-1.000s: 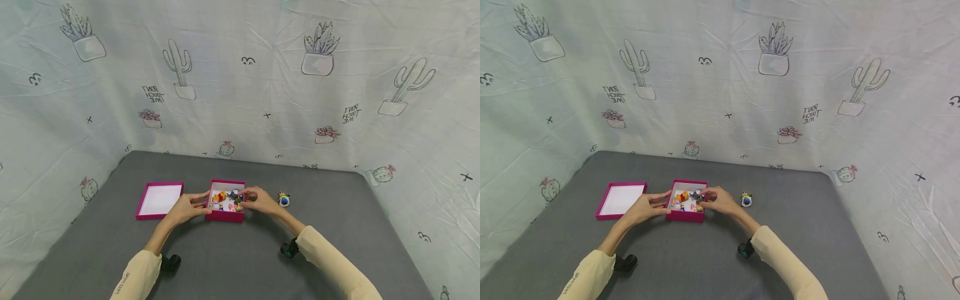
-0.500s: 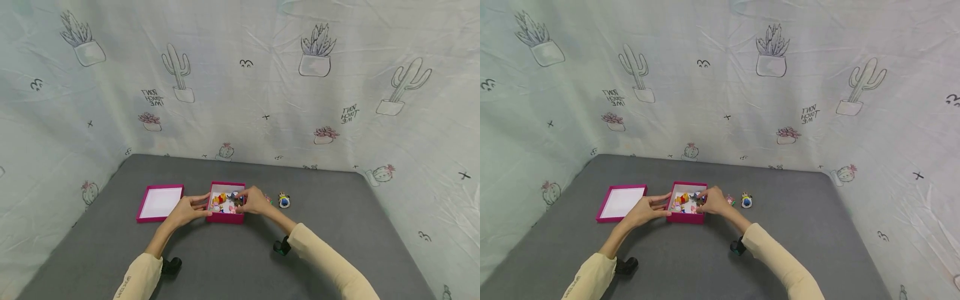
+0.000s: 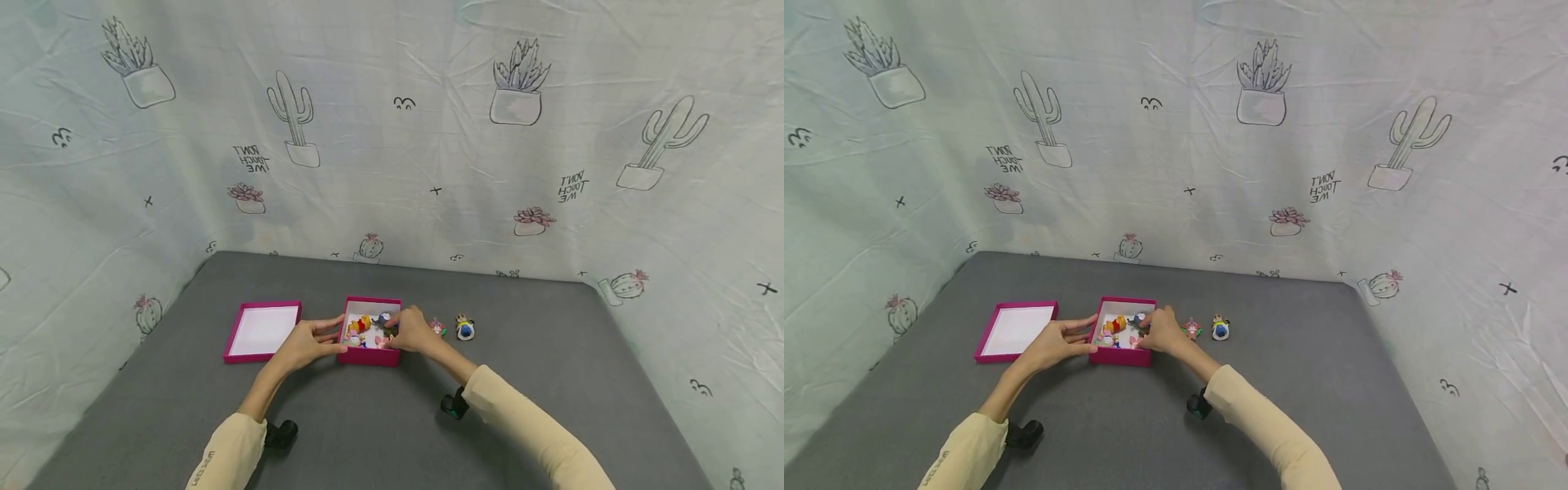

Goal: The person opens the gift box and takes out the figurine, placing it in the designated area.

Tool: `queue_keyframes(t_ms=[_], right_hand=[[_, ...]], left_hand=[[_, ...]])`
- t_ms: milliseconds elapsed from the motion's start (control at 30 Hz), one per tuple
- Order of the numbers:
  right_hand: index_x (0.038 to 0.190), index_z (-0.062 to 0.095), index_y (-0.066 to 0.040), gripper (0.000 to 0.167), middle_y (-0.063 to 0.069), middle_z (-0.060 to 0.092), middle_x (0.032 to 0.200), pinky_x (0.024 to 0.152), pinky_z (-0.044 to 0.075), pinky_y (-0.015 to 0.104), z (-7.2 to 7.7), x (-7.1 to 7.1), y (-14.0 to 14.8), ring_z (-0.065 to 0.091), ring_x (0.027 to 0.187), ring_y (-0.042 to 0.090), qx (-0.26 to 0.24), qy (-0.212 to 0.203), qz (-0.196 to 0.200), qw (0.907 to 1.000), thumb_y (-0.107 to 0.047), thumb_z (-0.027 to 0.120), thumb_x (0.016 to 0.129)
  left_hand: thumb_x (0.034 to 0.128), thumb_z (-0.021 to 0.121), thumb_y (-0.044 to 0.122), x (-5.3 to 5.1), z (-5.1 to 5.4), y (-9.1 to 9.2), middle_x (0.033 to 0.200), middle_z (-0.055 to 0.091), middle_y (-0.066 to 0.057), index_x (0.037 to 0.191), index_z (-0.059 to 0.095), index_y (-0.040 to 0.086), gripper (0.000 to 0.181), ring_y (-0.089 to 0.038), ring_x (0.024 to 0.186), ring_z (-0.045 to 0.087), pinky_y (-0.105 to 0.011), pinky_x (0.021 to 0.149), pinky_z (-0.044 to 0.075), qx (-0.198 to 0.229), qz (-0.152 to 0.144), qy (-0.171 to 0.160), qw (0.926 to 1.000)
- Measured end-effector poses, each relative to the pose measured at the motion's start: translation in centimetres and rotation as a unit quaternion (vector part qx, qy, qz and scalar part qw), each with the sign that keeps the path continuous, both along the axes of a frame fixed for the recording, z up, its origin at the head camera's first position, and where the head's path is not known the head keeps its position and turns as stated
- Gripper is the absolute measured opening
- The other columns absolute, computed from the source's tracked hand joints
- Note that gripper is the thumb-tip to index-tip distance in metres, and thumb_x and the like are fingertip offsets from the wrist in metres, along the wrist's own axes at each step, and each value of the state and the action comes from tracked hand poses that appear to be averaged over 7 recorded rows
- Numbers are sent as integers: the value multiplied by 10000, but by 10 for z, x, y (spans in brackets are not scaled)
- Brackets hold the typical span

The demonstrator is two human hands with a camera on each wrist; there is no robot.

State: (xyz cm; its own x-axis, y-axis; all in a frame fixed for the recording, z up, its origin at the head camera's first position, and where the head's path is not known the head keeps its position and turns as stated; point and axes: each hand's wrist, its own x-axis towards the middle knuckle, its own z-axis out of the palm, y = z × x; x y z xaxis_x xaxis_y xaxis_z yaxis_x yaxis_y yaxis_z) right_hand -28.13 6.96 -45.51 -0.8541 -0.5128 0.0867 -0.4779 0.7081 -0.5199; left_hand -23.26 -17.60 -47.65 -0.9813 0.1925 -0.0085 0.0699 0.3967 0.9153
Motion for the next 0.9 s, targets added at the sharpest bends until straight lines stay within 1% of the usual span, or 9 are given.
queue_keyframes(t_ms=[100, 200, 400, 500, 633, 733, 833, 900], right_hand=[[937, 764, 1, 321, 138, 712, 997, 916, 447, 466, 0, 1, -1, 531, 1009, 344, 68, -21, -86, 9999, -127, 869, 662], [937, 763, 4, 317, 146, 711, 993, 914, 446, 466, 0, 1, -1, 533, 1002, 346, 12, -62, -96, 9999, -111, 865, 660], [938, 753, 32, 314, 158, 714, 989, 917, 422, 503, 2, 0, 1, 547, 977, 370, 66, 82, 245, 9996, -113, 850, 677], [971, 750, 22, 330, 155, 703, 1048, 922, 427, 490, 4, -1, 1, 544, 1001, 354, 223, -91, 240, 9994, -135, 848, 698], [1017, 746, -2, 348, 146, 693, 1066, 919, 443, 464, 7, -3, 1, 531, 1025, 334, 486, -395, 189, 9979, -148, 839, 716], [1051, 739, -20, 362, 144, 687, 1073, 955, 438, 470, 10, -5, 1, 520, 1083, 349, 668, -627, 164, 9957, -136, 827, 720], [1106, 721, -40, 392, 152, 657, 1154, 985, 431, 472, 14, -6, -1, 484, 1173, 365, 874, -905, 105, 9920, -109, 808, 730], [1137, 707, -48, 415, 166, 628, 1204, 980, 439, 473, 16, -6, -3, 457, 1215, 372, 1012, -1069, 61, 9891, -90, 796, 734]], left_hand=[[778, 806, 186, 1, 0, 0, 1364, 495, -249, 1343, 547, 25, 641, -366, 1137, 586, -412, 884, 523, 28, -38, 9, 10000], [780, 806, 195, 1, 0, 0, 1363, 500, -240, 1345, 544, 21, 647, -367, 1137, 586, -412, 884, 521, 71, -73, 7, 9999], [780, 805, 190, 1, 0, -2, 1373, 493, -228, 1349, 539, 23, 650, -364, 1147, 580, -411, 888, 519, 98, -114, -37, 9999], [784, 802, 197, 1, 0, -3, 1379, 489, -227, 1354, 536, 28, 651, -364, 1150, 578, -412, 891, 518, 115, -160, -24, 9998], [791, 798, 191, 2, 1, -2, 1380, 487, -232, 1357, 530, 22, 648, -364, 1154, 574, -406, 893, 520, 152, -226, 1, 9996], [794, 796, 184, 3, 1, -1, 1376, 486, -239, 1356, 527, 12, 647, -363, 1154, 572, -402, 891, 523, 167, -250, 26, 9995], [791, 798, 184, 3, 0, -1, 1372, 490, -242, 1353, 526, 3, 650, -365, 1151, 574, -408, 889, 522, 183, -234, 59, 9995], [791, 799, 182, 4, -1, -1, 1369, 493, -242, 1352, 528, 6, 647, -365, 1152, 573, -413, 890, 521, 199, -212, 47, 9996]])
